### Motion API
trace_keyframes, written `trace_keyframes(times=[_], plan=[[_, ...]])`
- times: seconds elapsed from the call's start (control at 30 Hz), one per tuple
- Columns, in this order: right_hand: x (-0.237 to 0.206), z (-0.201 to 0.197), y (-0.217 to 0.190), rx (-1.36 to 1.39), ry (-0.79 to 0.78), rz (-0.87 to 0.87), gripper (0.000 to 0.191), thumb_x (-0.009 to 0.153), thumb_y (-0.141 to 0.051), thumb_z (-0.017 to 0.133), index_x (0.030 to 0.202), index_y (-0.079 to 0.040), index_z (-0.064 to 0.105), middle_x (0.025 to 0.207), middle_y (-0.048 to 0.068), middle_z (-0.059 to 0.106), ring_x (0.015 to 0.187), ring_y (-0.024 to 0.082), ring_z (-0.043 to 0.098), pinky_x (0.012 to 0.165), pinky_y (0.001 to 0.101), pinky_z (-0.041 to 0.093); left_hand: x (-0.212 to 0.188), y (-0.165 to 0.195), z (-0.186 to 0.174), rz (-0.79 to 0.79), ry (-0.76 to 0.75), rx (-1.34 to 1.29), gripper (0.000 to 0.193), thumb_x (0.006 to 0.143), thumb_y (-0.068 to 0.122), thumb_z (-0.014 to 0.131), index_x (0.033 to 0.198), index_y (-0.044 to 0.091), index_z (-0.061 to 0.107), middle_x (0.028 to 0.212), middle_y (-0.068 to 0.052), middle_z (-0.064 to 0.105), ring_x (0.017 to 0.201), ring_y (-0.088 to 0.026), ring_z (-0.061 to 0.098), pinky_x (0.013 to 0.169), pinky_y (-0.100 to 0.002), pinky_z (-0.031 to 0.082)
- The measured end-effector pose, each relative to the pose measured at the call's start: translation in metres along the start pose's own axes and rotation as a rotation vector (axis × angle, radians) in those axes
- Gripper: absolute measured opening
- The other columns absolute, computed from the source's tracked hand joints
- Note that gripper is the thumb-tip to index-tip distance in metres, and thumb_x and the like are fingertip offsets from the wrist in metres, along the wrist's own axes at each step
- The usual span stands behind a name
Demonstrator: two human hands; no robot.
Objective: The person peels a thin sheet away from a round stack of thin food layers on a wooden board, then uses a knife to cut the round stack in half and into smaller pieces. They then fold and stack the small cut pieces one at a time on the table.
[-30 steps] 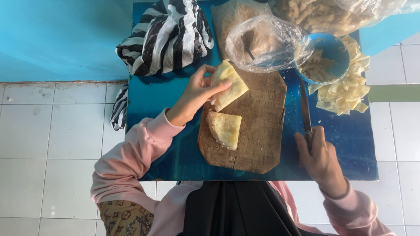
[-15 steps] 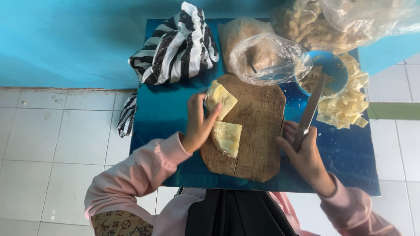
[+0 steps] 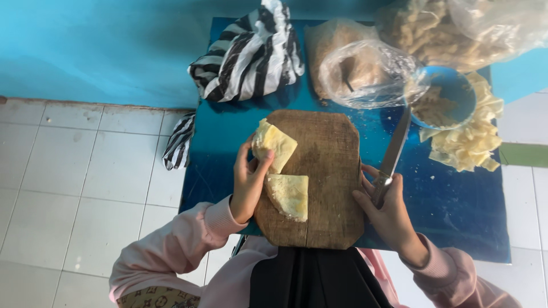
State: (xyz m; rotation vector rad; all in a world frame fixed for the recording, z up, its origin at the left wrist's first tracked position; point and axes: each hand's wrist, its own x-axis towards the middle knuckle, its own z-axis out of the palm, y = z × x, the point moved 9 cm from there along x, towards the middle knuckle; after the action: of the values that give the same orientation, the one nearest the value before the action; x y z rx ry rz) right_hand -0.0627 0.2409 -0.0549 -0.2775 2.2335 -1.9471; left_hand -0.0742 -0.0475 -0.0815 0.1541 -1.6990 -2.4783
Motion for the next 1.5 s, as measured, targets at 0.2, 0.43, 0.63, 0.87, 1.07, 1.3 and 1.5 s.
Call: trace_keyframes(times=[0.2,0.43,0.63,0.87,1.07,1.3,1.5], plan=[[0.016,0.031,-0.010,-0.063,-0.138,-0.022,0.039,0.097,0.004,0.054,0.125,0.006,0.026,0.150,0.030,0.043,0.147,0.038,0.044,0.108,0.0403,0.046,-0.012,0.021,-0.030,-0.032,0.138,-0.045,0.061,0.097,0.026,0.071,0.146,0.000,0.046,0.131,-0.011,0.059,0.118,-0.018,0.062,0.097,-0.030,0.055],[0.047,0.059,-0.051,-0.129,-0.211,-0.058,0.050,0.096,0.003,0.057,0.134,0.006,0.024,0.149,0.024,0.045,0.144,0.035,0.047,0.108,0.0379,0.049,-0.005,0.061,-0.058,-0.013,0.237,-0.024,0.062,0.095,0.031,0.072,0.144,0.000,0.051,0.126,-0.008,0.064,0.111,-0.016,0.064,0.092,-0.029,0.056],[0.106,0.064,-0.102,-0.076,-0.219,-0.153,0.057,0.098,0.007,0.056,0.143,0.001,0.021,0.152,0.022,0.047,0.144,0.033,0.051,0.099,0.0360,0.050,0.048,0.121,-0.066,0.155,0.211,0.083,0.050,0.099,0.029,0.071,0.137,-0.001,0.057,0.126,-0.007,0.066,0.114,-0.014,0.063,0.099,-0.029,0.052],[0.217,0.058,-0.132,-0.302,-0.156,-0.353,0.050,0.104,0.000,0.065,0.138,0.001,0.028,0.138,0.020,0.057,0.131,0.027,0.061,0.100,0.0353,0.056,0.169,0.168,-0.061,0.287,0.079,0.002,0.042,0.099,0.026,0.074,0.129,-0.002,0.060,0.119,-0.007,0.066,0.109,-0.013,0.064,0.094,-0.028,0.056],[0.283,0.061,-0.102,-0.309,-0.106,-0.412,0.052,0.102,-0.003,0.071,0.134,0.001,0.030,0.127,0.019,0.058,0.122,0.025,0.060,0.100,0.0374,0.054,0.242,0.155,-0.060,0.239,0.030,-0.039,0.041,0.095,0.024,0.077,0.122,-0.003,0.062,0.111,-0.006,0.069,0.098,-0.013,0.066,0.086,-0.030,0.057],[0.293,0.075,-0.047,-0.473,-0.103,-0.360,0.058,0.095,-0.007,0.073,0.131,0.007,0.029,0.115,0.022,0.061,0.109,0.032,0.066,0.089,0.0415,0.055,0.241,0.113,-0.073,0.126,0.109,0.107,0.045,0.095,0.029,0.076,0.124,-0.003,0.064,0.112,-0.007,0.069,0.100,-0.012,0.065,0.087,-0.026,0.055],[0.280,0.077,-0.025,-0.540,-0.124,-0.250,0.051,0.098,-0.013,0.069,0.128,0.007,0.034,0.102,0.025,0.060,0.094,0.040,0.067,0.082,0.0453,0.053,0.229,0.097,-0.076,0.094,0.126,0.165,0.053,0.095,0.034,0.073,0.130,-0.001,0.057,0.119,-0.008,0.067,0.108,-0.014,0.065,0.091,-0.026,0.055]])
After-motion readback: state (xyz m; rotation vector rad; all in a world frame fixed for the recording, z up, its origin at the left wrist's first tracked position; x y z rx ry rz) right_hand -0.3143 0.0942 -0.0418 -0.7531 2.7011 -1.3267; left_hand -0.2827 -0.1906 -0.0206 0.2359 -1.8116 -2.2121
